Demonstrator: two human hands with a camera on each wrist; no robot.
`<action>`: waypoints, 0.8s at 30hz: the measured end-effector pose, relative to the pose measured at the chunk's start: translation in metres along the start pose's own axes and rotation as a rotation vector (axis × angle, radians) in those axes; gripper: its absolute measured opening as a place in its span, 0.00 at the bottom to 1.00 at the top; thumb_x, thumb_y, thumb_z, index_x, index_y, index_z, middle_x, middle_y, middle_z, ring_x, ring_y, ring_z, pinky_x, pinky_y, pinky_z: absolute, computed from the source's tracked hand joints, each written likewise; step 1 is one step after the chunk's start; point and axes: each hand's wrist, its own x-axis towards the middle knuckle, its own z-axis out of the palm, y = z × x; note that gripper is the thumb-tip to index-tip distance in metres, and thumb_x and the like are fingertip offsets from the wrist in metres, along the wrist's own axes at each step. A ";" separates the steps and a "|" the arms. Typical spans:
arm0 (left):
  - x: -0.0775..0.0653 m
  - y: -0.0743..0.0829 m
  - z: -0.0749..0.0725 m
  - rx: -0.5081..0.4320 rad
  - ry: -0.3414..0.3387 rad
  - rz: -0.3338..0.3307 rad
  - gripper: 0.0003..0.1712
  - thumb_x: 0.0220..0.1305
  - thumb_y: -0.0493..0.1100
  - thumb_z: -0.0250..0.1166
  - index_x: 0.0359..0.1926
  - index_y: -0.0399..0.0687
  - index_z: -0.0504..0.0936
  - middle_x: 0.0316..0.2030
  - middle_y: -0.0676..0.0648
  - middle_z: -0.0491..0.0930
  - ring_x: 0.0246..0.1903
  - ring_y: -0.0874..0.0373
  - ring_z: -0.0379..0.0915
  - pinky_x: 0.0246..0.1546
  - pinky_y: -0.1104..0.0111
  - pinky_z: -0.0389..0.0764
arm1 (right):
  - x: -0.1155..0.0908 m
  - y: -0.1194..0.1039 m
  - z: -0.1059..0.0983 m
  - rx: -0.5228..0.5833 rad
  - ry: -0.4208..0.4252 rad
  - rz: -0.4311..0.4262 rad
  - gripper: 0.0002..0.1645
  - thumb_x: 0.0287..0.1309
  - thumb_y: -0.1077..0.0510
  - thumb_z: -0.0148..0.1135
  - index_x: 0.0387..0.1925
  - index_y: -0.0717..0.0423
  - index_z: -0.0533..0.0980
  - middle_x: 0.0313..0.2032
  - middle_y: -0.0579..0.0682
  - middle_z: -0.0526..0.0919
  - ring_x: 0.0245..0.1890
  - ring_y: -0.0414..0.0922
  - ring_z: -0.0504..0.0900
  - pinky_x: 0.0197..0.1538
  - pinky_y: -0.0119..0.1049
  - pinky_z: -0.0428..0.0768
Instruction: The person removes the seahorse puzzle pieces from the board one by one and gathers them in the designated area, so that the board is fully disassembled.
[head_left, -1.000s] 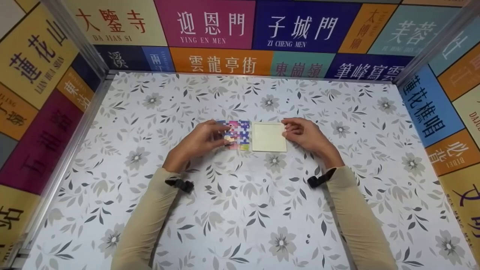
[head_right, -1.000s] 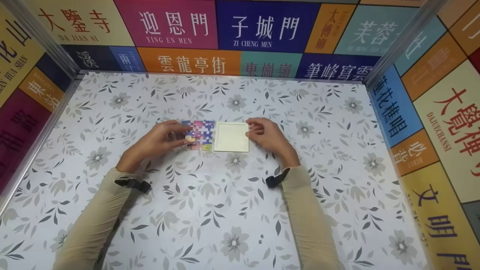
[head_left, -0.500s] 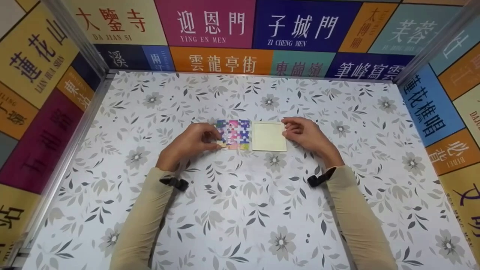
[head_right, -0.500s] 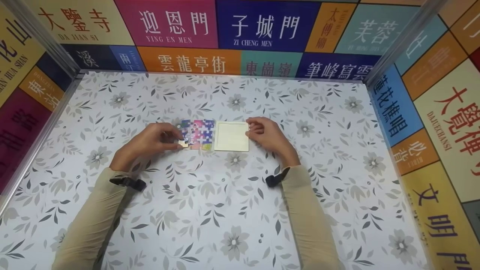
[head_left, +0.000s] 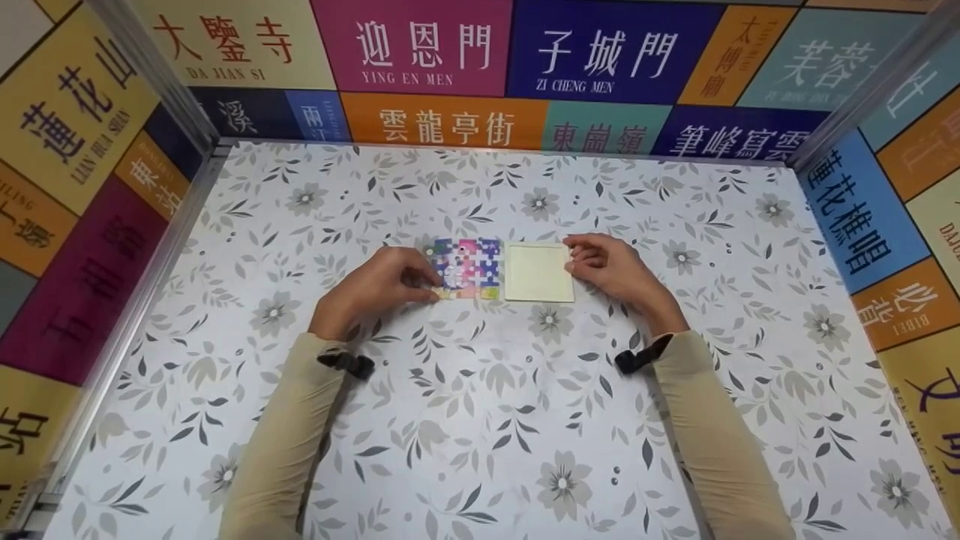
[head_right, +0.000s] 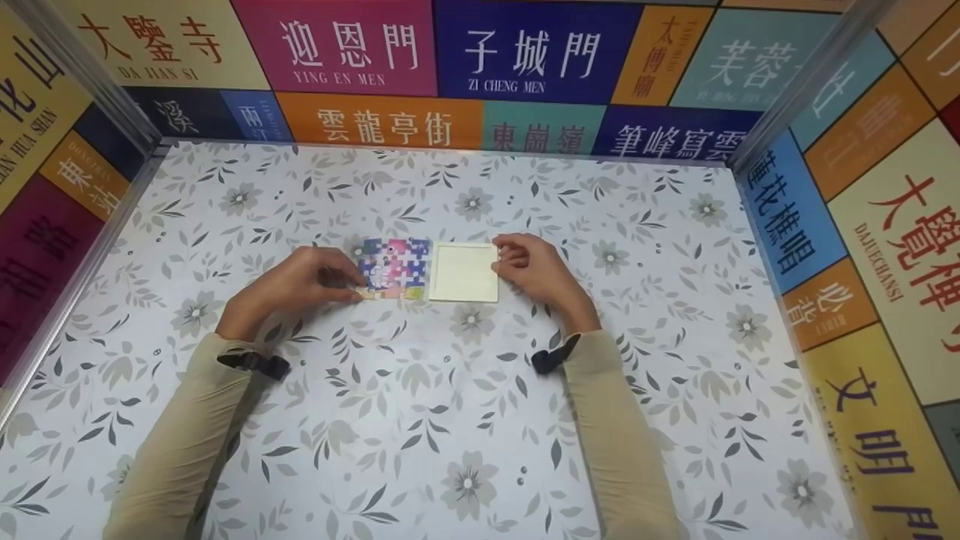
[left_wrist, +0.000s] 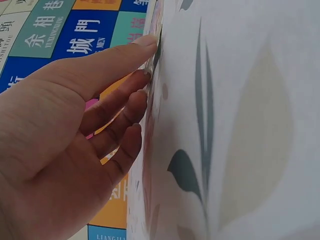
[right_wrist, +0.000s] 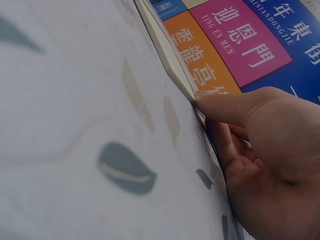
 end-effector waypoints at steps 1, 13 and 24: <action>0.000 0.000 0.000 0.001 -0.003 0.002 0.12 0.62 0.39 0.81 0.47 0.48 0.94 0.45 0.49 0.91 0.47 0.53 0.86 0.53 0.56 0.86 | 0.000 0.000 0.000 0.000 0.001 -0.001 0.31 0.71 0.58 0.72 0.72 0.56 0.77 0.57 0.61 0.83 0.50 0.40 0.84 0.52 0.20 0.81; 0.003 0.001 0.000 0.023 0.005 0.020 0.10 0.65 0.44 0.80 0.47 0.50 0.95 0.44 0.49 0.90 0.44 0.53 0.84 0.48 0.60 0.83 | -0.001 0.000 -0.001 0.002 -0.010 -0.005 0.30 0.72 0.56 0.71 0.72 0.55 0.77 0.58 0.60 0.83 0.50 0.38 0.84 0.54 0.21 0.82; 0.015 0.003 0.004 0.078 0.092 -0.009 0.08 0.74 0.45 0.72 0.48 0.50 0.94 0.41 0.51 0.88 0.40 0.56 0.82 0.45 0.62 0.83 | -0.001 0.003 0.001 0.017 -0.003 0.000 0.31 0.71 0.57 0.72 0.73 0.56 0.77 0.59 0.62 0.82 0.50 0.38 0.83 0.52 0.19 0.80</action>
